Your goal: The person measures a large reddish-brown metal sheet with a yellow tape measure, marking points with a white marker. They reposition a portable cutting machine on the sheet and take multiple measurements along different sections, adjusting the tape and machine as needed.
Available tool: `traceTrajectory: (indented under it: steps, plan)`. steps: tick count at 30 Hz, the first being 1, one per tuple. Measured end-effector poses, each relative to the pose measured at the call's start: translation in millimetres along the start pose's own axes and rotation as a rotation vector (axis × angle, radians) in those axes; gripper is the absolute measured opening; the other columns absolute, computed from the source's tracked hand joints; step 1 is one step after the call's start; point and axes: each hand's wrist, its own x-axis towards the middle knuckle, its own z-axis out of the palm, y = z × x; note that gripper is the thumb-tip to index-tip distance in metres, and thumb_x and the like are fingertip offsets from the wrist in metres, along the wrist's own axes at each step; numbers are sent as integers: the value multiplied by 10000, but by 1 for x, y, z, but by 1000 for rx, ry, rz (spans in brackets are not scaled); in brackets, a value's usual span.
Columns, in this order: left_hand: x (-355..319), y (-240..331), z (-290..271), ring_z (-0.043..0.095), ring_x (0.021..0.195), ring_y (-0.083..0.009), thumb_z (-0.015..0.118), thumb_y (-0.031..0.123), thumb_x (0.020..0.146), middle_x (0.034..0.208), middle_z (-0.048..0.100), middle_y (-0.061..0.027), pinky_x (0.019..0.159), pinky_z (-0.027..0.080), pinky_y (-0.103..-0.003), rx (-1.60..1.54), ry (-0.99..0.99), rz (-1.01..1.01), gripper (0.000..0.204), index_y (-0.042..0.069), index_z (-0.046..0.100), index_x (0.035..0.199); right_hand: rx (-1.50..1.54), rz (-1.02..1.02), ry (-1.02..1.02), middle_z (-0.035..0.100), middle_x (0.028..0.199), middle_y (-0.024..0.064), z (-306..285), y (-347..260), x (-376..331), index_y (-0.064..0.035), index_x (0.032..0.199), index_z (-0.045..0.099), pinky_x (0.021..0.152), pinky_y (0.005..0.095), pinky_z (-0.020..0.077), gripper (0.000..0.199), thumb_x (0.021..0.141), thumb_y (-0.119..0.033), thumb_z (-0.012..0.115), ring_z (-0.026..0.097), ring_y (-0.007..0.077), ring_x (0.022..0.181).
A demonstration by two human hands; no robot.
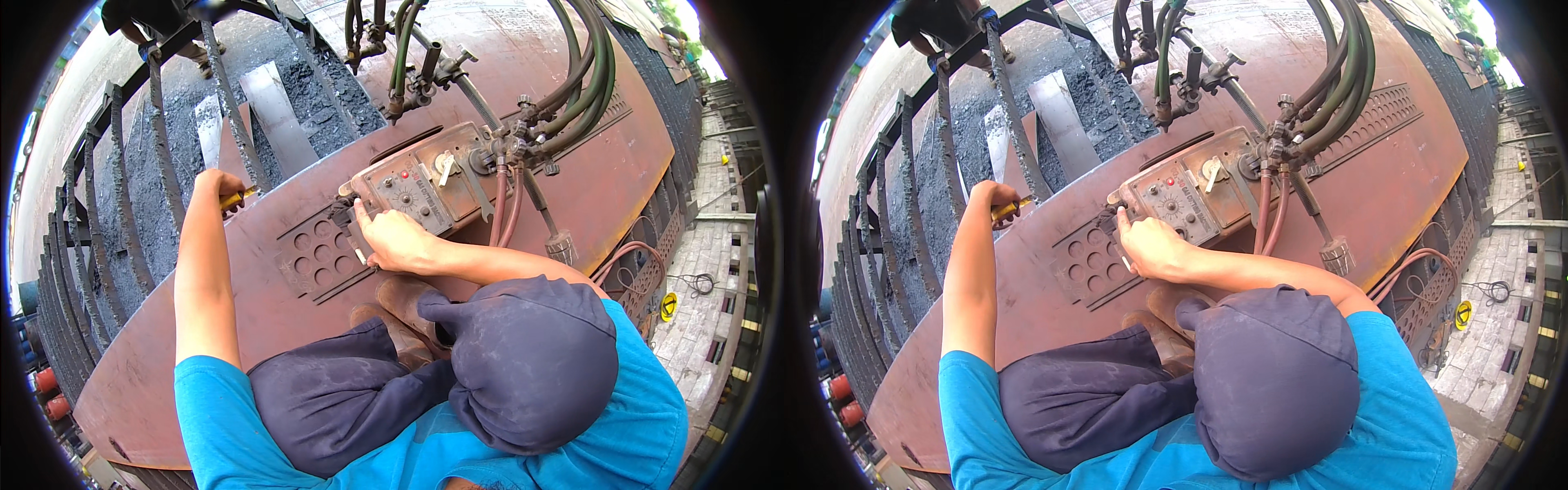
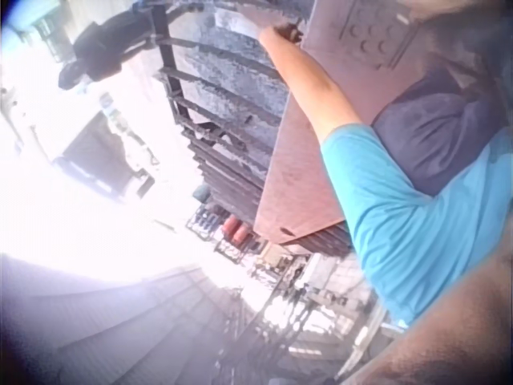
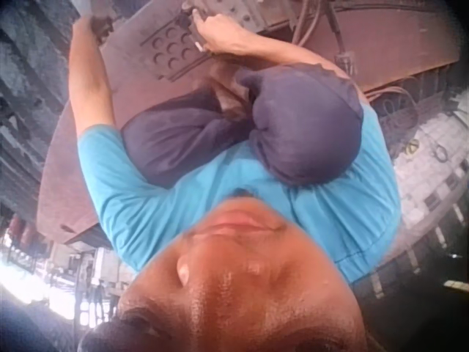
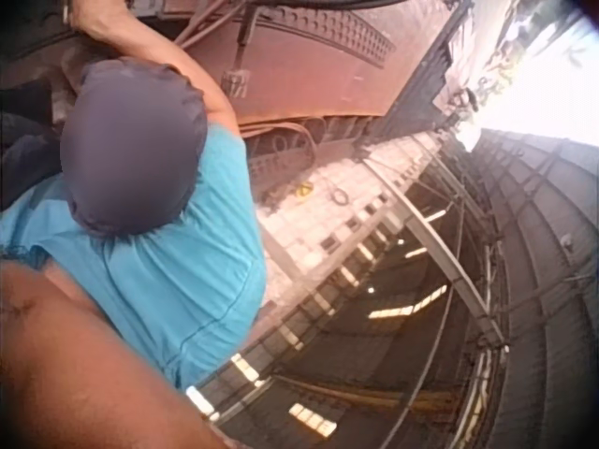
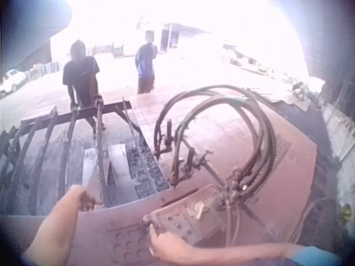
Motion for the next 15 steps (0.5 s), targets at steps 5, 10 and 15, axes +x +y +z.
traceTrajectory:
  steps: [5, 10, 15]
  plan:
    - [-19, 1, 2, 631, 757, -238, 494, 356, 980, 897, 681, -62, 720, 547, -436, -10, 22, -14, 302, 116, 676, 998, 37, -51, 27, 690, 726, 256, -4, 6, 3, 265, 1444, 280, 681, 432, 600, 954, 755, -154, 791, 721, 370, 715]
    - [-26, 4, 8, 617, 731, -235, 537, 333, 958, 879, 688, -57, 695, 528, -428, -28, 8, -30, 262, 110, 673, 961, 46, -52, 36, 686, 712, 249, -5, 7, 1, 268, 1438, 289, 661, 432, 598, 935, 730, -116, 763, 720, 364, 703]
    - [-6, -15, 11, 636, 753, -232, 596, 319, 934, 899, 716, -62, 704, 528, -422, -66, 47, -36, 246, 98, 703, 937, -62, -62, -40, 708, 761, 235, -4, 1, 6, 245, 1461, 280, 660, 421, 596, 1084, 763, -351, 856, 736, 343, 737]
